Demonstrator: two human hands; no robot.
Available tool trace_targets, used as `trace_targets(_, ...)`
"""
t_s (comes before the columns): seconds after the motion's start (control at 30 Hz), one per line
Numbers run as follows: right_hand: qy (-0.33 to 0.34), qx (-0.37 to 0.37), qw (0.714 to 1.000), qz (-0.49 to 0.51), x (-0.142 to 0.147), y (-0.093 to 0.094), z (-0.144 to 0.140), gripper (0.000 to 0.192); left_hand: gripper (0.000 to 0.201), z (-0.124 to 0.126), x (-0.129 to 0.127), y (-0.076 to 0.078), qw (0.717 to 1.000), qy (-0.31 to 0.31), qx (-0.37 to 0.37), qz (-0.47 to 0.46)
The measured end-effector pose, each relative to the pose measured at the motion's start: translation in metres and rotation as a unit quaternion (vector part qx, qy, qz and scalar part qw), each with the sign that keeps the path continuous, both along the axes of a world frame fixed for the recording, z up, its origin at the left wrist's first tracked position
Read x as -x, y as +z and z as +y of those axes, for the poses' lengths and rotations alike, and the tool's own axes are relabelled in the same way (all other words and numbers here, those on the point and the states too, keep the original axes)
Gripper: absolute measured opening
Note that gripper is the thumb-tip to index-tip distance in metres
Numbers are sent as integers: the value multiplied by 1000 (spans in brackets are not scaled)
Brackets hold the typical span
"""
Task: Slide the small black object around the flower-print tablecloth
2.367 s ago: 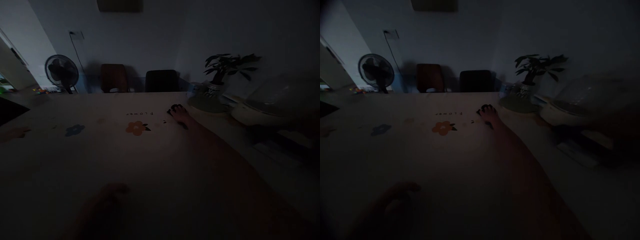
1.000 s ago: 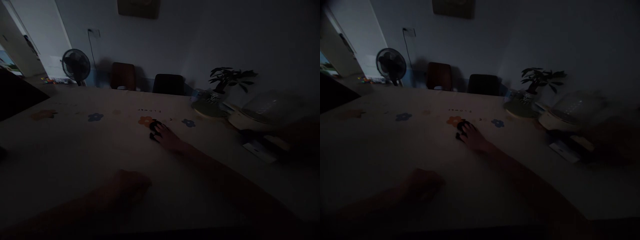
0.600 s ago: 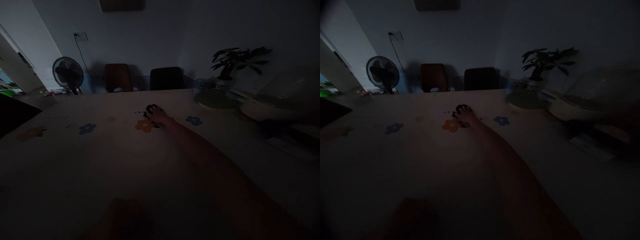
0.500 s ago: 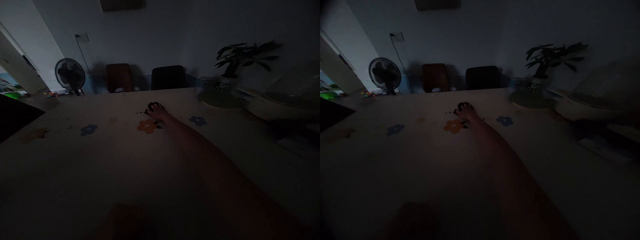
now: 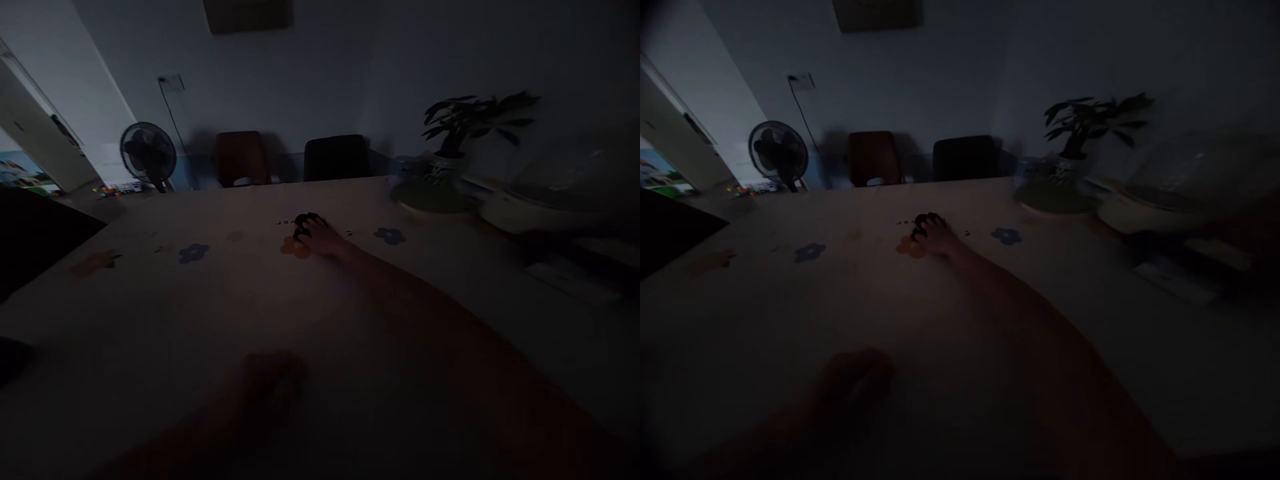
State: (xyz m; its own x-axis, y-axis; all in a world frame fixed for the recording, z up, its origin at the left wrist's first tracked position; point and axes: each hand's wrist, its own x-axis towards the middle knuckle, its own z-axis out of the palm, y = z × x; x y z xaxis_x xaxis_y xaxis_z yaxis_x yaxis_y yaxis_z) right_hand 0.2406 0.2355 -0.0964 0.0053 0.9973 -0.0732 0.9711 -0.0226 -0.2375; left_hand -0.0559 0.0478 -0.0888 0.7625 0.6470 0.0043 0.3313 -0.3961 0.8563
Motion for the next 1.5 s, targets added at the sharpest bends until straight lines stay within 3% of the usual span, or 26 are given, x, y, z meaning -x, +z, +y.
trace_targets(0.13,52,14,999,5,20,1,-61,81,34,4,-9,8,996,63,42,-42)
trace_targets(0.27,125,-23,992,5,38,-2,-126,77,36,8,-15,16,983,140,78,-85)
trace_targets(0.4,199,-49,979,14,53,-7,-184,69,37,12,-17,14,972,178,101,-115)
trace_targets(0.5,250,-38,967,45,64,-5,-217,69,40,15,-18,10,972,187,73,-126)
trace_targets(0.6,288,-21,955,63,70,-5,-228,69,42,15,-18,8,972,184,41,-139)
trace_targets(0.7,311,-42,948,51,76,-18,-212,65,41,11,-16,10,975,167,9,-145)
trace_targets(0.83,331,-92,939,2,94,-41,-163,58,36,7,-13,11,981,130,-60,-132)
trace_targets(0.9,325,-91,941,-14,108,-44,-137,56,37,6,-12,10,981,112,-91,-128)
trace_targets(1.03,294,-83,952,12,139,-26,-87,60,37,4,-12,9,983,99,-88,-128)
trace_targets(1.2,224,-13,974,36,171,-5,-17,67,34,3,-11,6,987,102,-37,-117)
trace_targets(1.37,177,8,983,44,188,-3,47,73,38,2,-6,-5,987,113,-41,-104)
trace_targets(1.5,141,13,989,52,192,-4,80,77,41,-2,2,-12,986,150,-39,-67)
